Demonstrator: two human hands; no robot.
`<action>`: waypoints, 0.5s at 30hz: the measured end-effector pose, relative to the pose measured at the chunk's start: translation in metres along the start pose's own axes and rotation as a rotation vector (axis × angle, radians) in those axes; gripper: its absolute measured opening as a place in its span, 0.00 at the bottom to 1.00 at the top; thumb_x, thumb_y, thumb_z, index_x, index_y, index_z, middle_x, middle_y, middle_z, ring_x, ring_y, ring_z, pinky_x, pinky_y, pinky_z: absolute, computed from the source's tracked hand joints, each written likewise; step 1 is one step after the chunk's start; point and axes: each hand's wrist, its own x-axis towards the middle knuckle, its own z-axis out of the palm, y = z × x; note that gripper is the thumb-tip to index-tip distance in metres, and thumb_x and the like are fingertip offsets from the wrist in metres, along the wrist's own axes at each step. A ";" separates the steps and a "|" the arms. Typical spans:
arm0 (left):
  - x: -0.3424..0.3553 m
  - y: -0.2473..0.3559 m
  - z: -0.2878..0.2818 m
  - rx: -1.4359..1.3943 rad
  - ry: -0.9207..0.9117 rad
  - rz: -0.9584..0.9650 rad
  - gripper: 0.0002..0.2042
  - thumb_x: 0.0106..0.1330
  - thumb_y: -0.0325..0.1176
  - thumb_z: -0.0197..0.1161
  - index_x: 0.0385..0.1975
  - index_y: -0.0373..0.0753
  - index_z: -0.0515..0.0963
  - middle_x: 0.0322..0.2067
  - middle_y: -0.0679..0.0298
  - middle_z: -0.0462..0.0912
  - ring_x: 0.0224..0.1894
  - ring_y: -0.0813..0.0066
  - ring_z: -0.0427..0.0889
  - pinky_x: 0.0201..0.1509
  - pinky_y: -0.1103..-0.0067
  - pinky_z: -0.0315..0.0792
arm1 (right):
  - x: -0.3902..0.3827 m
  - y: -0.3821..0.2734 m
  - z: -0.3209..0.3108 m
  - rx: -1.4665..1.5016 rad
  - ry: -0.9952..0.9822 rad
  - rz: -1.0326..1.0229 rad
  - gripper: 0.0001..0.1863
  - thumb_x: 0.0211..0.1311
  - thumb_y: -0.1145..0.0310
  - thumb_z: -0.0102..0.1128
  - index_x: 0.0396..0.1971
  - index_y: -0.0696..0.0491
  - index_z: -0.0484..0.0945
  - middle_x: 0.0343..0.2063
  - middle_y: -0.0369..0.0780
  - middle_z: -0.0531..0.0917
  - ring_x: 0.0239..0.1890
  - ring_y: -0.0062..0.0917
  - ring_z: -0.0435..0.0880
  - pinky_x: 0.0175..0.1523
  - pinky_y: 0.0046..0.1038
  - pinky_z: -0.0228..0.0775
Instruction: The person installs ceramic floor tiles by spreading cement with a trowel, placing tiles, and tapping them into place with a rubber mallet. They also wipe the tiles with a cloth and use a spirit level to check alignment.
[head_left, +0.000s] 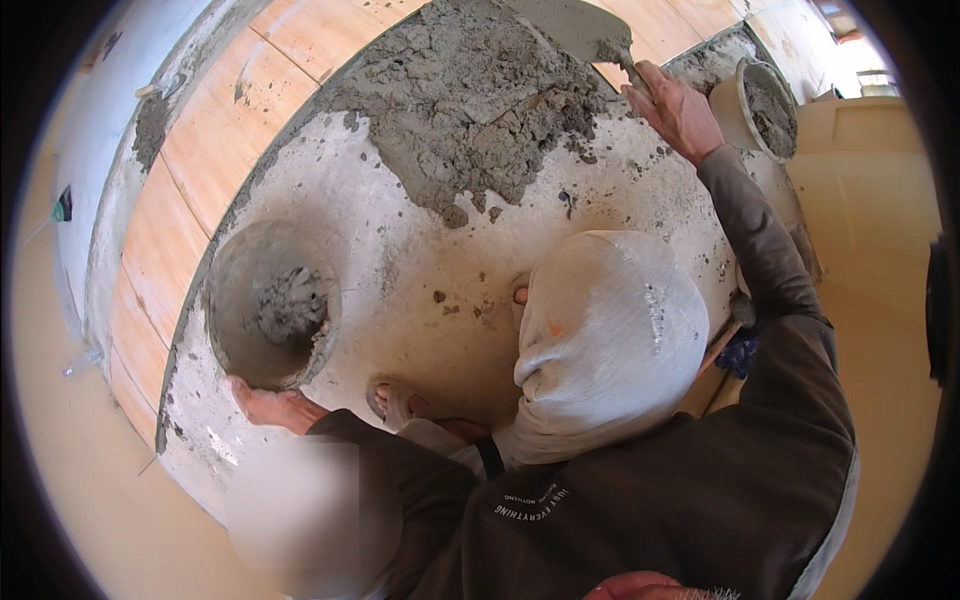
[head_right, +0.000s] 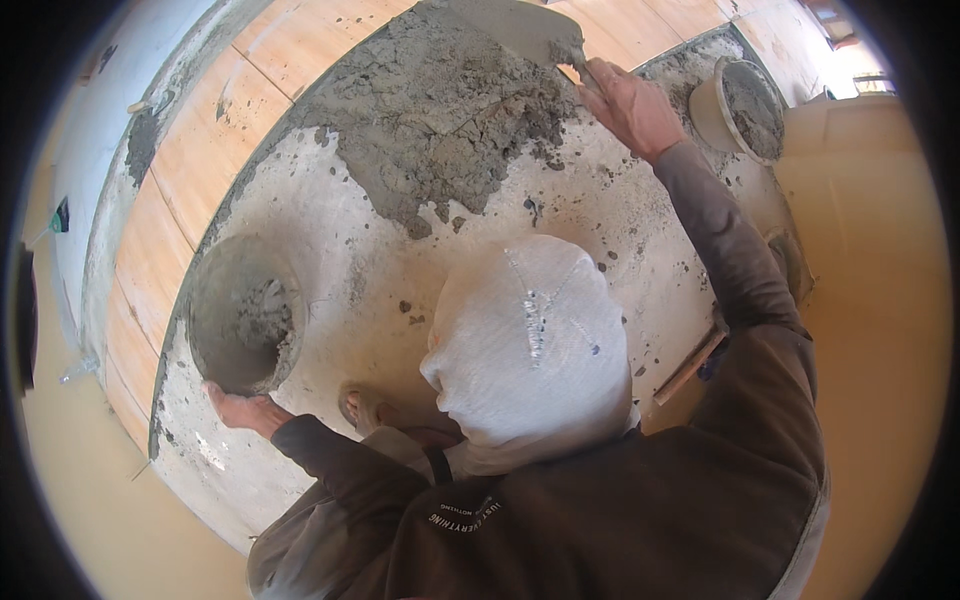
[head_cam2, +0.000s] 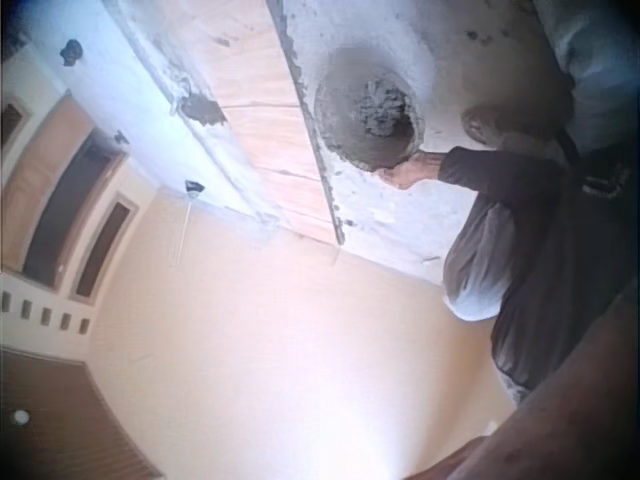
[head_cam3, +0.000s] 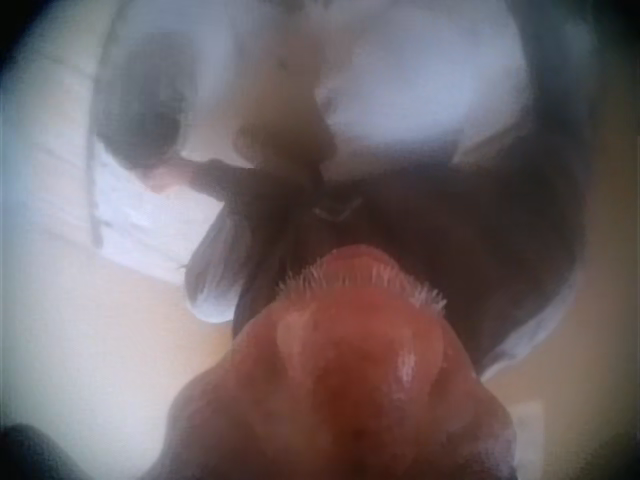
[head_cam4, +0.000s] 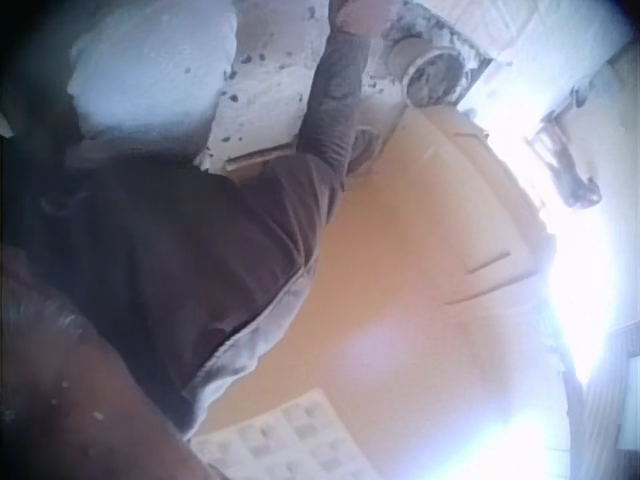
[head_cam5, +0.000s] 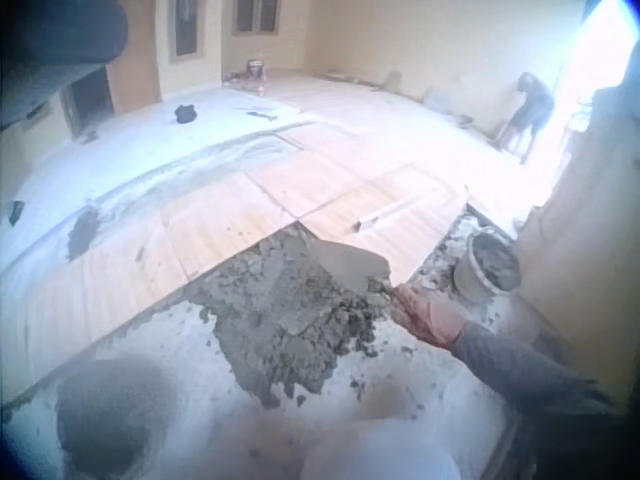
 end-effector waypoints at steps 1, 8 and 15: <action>0.010 -0.004 -0.012 -0.095 0.125 -0.019 0.23 0.71 0.35 0.67 0.54 0.17 0.79 0.52 0.46 0.84 0.45 0.57 0.82 0.52 0.67 0.80 | -0.005 -0.005 -0.007 0.045 0.029 -0.022 0.19 0.76 0.53 0.57 0.54 0.52 0.73 0.42 0.49 0.85 0.32 0.43 0.88 0.38 0.41 0.83; 0.083 -0.056 -0.068 -0.399 0.850 -0.250 0.27 0.63 0.47 0.71 0.44 0.23 0.79 0.47 0.50 0.84 0.46 0.54 0.82 0.46 0.60 0.80 | -0.069 -0.053 0.047 -0.014 -0.332 0.001 0.17 0.76 0.55 0.56 0.53 0.52 0.71 0.34 0.52 0.83 0.27 0.50 0.85 0.33 0.47 0.80; 0.032 -0.026 -0.026 -0.431 0.551 -0.238 0.41 0.68 0.65 0.60 0.60 0.27 0.66 0.56 0.47 0.75 0.56 0.53 0.74 0.54 0.60 0.77 | -0.042 0.015 0.090 0.087 -0.329 0.270 0.17 0.77 0.55 0.55 0.51 0.54 0.75 0.31 0.55 0.86 0.35 0.52 0.87 0.37 0.50 0.79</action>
